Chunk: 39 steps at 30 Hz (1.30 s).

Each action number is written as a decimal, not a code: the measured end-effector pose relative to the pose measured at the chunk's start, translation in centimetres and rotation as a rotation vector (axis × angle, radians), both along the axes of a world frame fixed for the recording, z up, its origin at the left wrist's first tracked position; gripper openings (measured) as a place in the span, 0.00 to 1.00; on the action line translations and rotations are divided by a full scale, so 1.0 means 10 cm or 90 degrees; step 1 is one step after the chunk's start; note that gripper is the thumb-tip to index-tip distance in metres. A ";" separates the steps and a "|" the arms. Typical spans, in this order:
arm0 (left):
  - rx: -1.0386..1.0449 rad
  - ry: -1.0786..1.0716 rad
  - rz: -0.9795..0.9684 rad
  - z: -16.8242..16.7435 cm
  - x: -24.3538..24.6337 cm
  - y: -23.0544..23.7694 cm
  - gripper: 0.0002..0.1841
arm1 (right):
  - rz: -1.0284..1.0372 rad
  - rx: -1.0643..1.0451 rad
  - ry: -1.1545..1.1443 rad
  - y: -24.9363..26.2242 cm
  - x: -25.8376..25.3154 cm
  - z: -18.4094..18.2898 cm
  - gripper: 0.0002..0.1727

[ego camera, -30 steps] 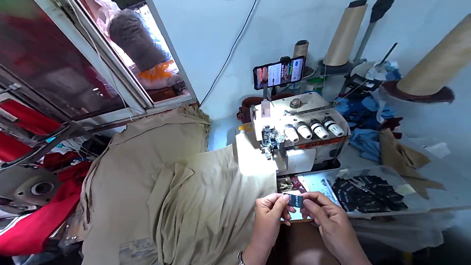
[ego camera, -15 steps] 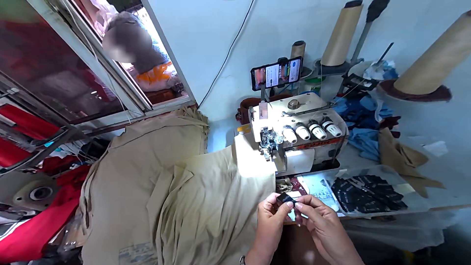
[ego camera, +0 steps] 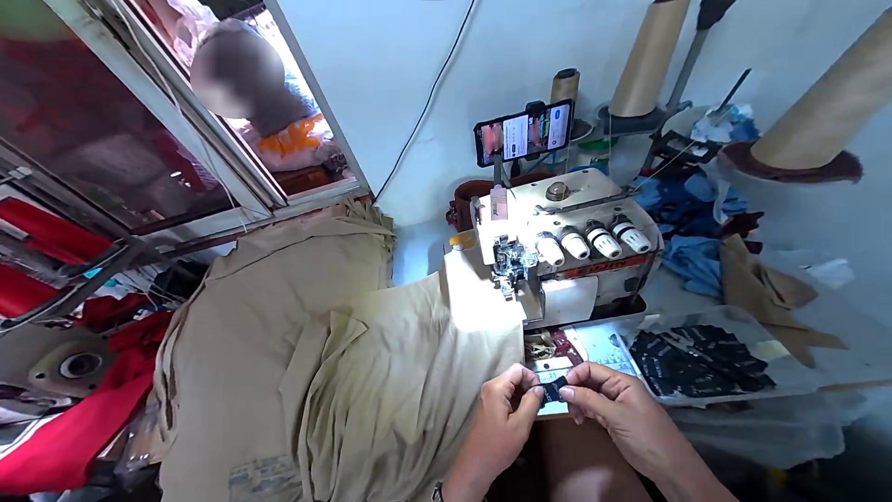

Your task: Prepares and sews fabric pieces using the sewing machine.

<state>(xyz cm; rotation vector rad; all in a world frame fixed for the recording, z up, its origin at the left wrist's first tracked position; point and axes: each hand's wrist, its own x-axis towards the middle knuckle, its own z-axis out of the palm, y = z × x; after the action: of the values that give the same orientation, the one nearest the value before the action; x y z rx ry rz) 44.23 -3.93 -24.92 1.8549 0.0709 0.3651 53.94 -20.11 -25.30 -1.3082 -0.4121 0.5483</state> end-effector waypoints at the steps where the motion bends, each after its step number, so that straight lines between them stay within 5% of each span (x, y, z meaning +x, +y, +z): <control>1: 0.009 -0.001 0.002 0.00 -0.01 0.00 0.10 | -0.002 0.004 0.011 0.00 0.00 0.00 0.02; 7: 0.046 -0.067 0.190 0.00 -0.02 -0.15 0.05 | -0.119 0.036 0.047 0.07 -0.06 0.02 0.04; 14: -0.185 -0.009 0.133 0.03 -0.02 -0.23 0.10 | -0.129 0.079 0.011 0.11 -0.19 -0.07 0.05; 39: -0.229 -0.044 0.067 0.04 -0.05 -0.18 0.07 | -0.042 0.083 0.006 0.11 -0.16 -0.09 0.05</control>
<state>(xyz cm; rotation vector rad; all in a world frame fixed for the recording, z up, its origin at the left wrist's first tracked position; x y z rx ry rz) 43.70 -5.69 -24.56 1.4860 0.1753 0.4578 52.29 -18.98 -26.19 -1.1890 -0.3902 0.4643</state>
